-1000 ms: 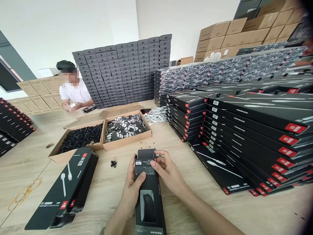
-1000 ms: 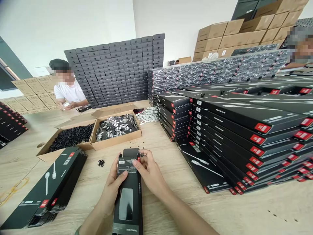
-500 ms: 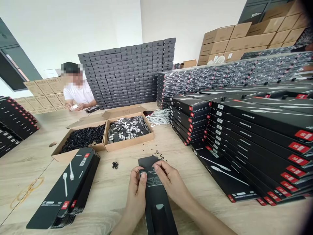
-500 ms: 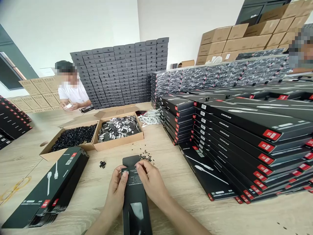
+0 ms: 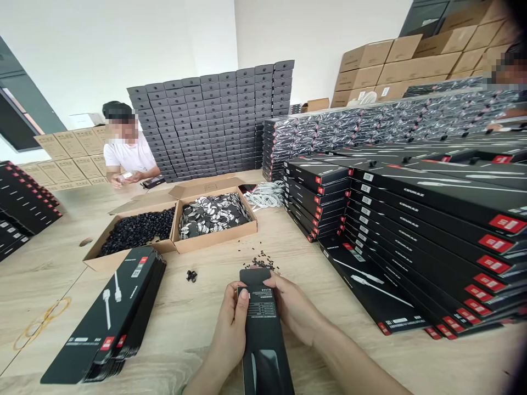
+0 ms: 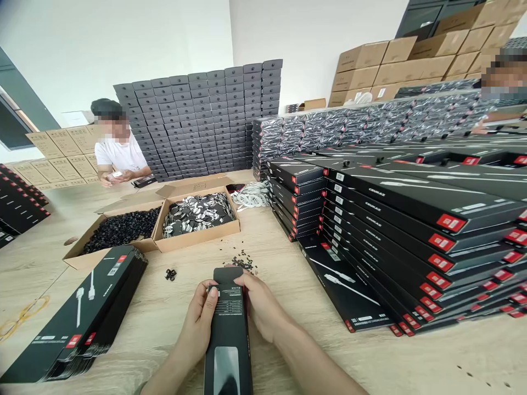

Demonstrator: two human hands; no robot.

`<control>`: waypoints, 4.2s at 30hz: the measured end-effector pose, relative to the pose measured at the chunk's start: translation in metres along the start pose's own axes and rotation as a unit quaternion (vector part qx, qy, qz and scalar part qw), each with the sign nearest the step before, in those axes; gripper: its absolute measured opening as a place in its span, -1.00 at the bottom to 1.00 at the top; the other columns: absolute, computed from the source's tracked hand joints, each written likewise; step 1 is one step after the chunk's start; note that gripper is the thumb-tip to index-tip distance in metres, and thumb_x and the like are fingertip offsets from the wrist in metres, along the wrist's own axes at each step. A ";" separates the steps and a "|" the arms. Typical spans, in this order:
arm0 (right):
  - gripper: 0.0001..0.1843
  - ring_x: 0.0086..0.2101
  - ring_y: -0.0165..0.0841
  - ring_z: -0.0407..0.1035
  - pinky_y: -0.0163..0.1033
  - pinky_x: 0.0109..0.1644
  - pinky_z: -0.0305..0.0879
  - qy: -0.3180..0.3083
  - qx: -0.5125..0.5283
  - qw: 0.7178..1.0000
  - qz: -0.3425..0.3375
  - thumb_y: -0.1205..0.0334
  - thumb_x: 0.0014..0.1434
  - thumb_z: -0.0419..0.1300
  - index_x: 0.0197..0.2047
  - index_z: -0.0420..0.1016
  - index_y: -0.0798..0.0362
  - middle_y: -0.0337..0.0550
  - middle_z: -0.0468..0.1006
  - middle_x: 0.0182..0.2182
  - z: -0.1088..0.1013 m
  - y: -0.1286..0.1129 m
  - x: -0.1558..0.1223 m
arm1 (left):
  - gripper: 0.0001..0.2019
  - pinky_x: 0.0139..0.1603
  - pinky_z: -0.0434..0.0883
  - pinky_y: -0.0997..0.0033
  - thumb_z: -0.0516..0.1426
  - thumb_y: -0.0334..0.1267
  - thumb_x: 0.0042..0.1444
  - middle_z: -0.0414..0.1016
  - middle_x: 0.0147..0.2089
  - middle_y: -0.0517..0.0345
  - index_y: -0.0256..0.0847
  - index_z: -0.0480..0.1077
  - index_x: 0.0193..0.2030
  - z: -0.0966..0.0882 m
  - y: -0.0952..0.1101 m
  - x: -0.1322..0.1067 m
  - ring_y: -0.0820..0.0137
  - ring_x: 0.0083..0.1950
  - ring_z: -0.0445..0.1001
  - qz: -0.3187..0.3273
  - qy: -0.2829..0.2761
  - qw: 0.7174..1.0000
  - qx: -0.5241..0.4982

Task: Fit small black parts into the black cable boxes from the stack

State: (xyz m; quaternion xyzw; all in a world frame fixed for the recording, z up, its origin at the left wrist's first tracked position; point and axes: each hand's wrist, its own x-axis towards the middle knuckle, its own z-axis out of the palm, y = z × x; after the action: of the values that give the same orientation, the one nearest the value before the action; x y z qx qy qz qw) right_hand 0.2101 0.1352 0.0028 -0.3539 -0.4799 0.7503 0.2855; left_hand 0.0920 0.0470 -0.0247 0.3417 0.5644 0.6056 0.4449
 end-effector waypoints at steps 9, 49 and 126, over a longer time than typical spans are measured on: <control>-0.48 -0.03 -0.09 0.43 -0.01 0.15 0.22 -0.043 -0.134 0.988 -0.065 -0.19 0.13 0.16 -0.10 0.64 0.04 -0.03 0.64 -0.14 -0.007 -0.022 -0.003 | -0.66 -0.17 0.32 0.34 0.00 0.05 0.23 0.45 -0.16 0.13 -0.09 0.14 0.01 0.000 0.009 -0.005 0.36 -0.22 0.40 -0.002 -0.075 0.997 -0.006; -0.77 -0.22 -0.28 0.41 -0.23 -0.14 0.30 -0.087 -0.338 0.918 -0.188 0.16 0.22 0.11 -0.11 0.49 0.01 -0.20 0.57 -0.23 -0.002 -0.017 -0.013 | -0.73 -0.11 0.30 0.39 0.03 0.00 0.24 0.46 -0.14 0.12 -0.12 0.24 -0.07 -0.004 0.011 0.000 0.37 -0.14 0.39 0.025 -0.024 0.999 -0.012; -0.85 -0.04 -0.16 0.33 0.03 0.11 0.15 0.029 -0.410 0.831 -0.374 0.19 0.24 0.12 -0.30 0.52 -0.07 -0.08 0.50 -0.12 -0.017 -0.010 0.001 | -0.45 -0.55 0.29 0.53 0.04 0.04 0.11 0.59 -0.18 -0.18 -0.42 0.43 0.03 -0.038 0.030 -0.006 0.30 -0.40 0.56 -0.294 -0.242 0.885 -0.268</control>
State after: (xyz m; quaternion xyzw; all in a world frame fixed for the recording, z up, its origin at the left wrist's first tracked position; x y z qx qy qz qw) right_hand 0.2238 0.1481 0.0068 -0.2534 -0.8305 0.3102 0.3871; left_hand 0.0552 0.0281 0.0009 0.1637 0.3296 0.4737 0.8001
